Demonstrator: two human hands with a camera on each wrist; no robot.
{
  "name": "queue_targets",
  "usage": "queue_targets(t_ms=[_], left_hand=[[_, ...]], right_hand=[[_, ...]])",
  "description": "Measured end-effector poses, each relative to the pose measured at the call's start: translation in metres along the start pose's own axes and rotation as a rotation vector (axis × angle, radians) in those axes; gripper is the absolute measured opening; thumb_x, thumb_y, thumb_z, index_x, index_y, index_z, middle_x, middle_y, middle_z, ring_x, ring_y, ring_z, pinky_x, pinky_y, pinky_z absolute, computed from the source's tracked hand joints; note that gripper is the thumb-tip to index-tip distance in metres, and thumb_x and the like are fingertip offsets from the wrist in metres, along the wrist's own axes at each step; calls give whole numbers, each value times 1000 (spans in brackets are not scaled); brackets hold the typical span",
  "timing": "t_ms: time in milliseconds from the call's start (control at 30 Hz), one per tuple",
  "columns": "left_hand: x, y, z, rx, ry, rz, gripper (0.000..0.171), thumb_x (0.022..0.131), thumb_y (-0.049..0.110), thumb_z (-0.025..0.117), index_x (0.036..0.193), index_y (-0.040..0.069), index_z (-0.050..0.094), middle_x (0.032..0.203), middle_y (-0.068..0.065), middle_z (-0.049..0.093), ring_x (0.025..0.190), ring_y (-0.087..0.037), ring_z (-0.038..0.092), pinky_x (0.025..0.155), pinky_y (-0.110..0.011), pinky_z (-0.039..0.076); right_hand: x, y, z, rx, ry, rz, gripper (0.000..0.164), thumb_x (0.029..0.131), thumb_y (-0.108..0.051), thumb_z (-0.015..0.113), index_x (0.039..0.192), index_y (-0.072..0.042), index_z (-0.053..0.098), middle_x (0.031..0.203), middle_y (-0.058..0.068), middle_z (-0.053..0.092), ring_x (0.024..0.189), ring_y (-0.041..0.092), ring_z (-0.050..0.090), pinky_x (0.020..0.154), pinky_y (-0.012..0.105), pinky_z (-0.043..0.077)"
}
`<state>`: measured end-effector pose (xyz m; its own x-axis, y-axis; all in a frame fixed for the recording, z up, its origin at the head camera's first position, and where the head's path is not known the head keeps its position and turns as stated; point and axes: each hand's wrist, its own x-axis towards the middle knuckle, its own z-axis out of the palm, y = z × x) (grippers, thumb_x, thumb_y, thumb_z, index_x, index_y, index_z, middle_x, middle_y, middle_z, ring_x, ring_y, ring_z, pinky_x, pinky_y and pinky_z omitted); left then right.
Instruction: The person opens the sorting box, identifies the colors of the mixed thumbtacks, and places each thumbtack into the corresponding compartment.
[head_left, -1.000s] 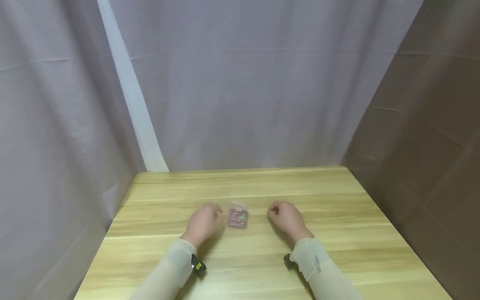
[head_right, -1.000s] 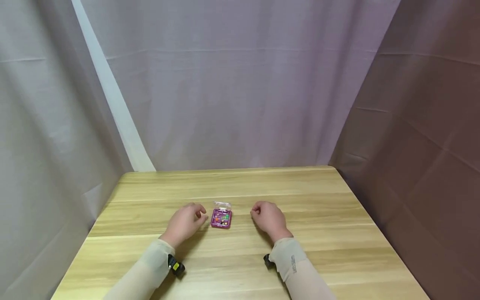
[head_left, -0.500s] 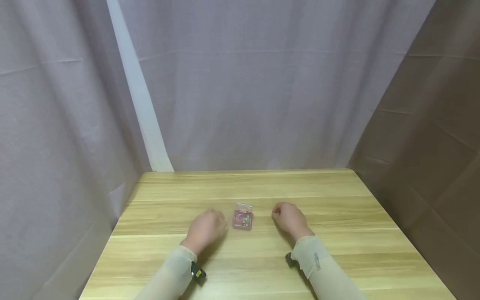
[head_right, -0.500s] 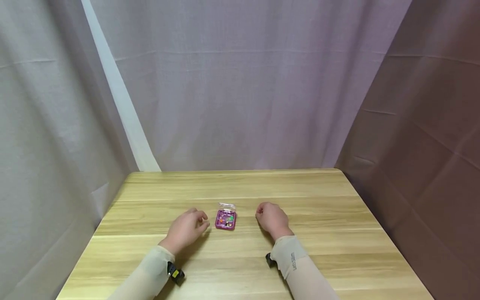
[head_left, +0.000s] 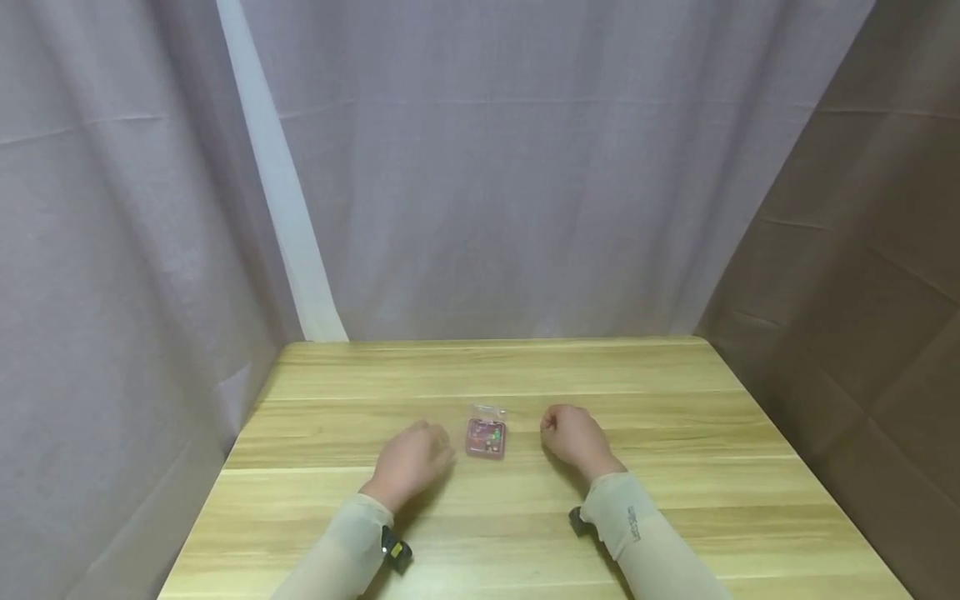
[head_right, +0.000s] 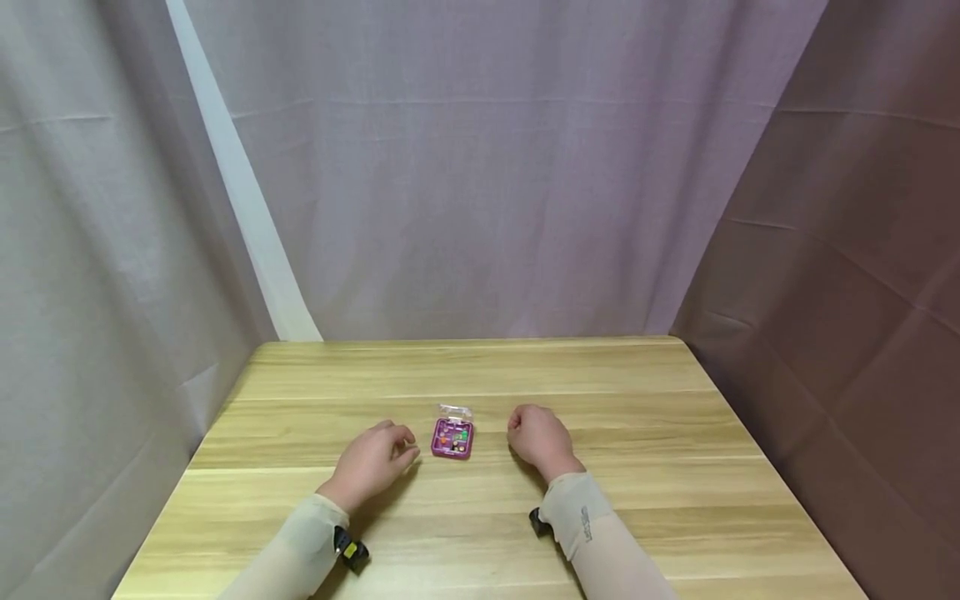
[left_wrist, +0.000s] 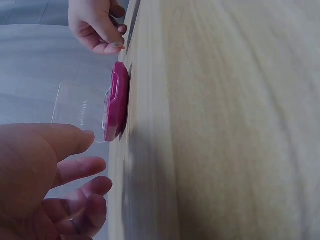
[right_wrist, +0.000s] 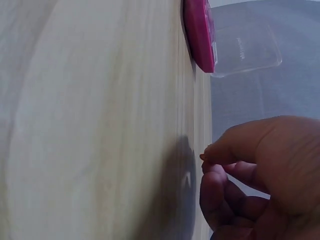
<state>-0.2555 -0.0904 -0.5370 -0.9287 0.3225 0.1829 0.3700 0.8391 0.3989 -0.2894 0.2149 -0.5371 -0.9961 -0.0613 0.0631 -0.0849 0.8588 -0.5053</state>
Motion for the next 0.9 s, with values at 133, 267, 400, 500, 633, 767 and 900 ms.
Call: queue_targets(t_ms=[133,267,400,500,633,767,900], left_hand=[[-1,0,1,-3,2,0,24,90,39,65,99,17,70,95,-1,70,87,-17,59,77,-41,56],[-2,0,1,6,9,1,22,90,38,64,97,18,70,92,0,70,85,-15,58,74,-39,55],[-3,0,0,10,12,13,22,90,38,64,96,18,71,92,1,68,83,-14,56,70,-37,54],[-4,-1,0,11,17,16,23,89,39,65,97,18,71,92,1,69,84,-14,57,71,-38,54],[-4,-2,0,7,21,17,25,89,40,65,98,18,71,94,0,71,86,-16,59,73,-40,55],[-5,-4,-1,0,18,0,26,89,40,64,101,17,71,99,-1,73,94,-20,61,80,-43,56],[-6,-5,-3,-9,11,-17,27,90,40,64,102,18,71,102,-3,74,105,-25,61,89,-48,54]], right_hand=[[-3,-6,2,60,40,-41,4,83,-14,64,81,-17,67,73,-3,64,65,15,54,67,39,53],[-11,-19,10,133,101,-156,6,83,-13,66,85,-16,70,75,-6,66,68,11,56,68,37,56],[-22,-37,21,137,107,-267,5,82,-15,67,82,-19,70,74,-9,66,65,7,56,62,32,55],[-28,-49,29,118,83,-311,6,83,-16,68,82,-21,71,76,-12,66,62,4,54,58,28,53],[-28,-64,34,102,67,-351,6,84,-18,69,87,-20,73,81,-10,68,60,6,53,56,27,52],[-25,-73,39,99,56,-347,9,84,-20,70,92,-21,74,89,-5,73,69,9,59,66,33,56],[-21,-78,43,89,33,-331,9,85,-22,71,94,-23,74,95,-5,74,86,11,62,80,39,57]])
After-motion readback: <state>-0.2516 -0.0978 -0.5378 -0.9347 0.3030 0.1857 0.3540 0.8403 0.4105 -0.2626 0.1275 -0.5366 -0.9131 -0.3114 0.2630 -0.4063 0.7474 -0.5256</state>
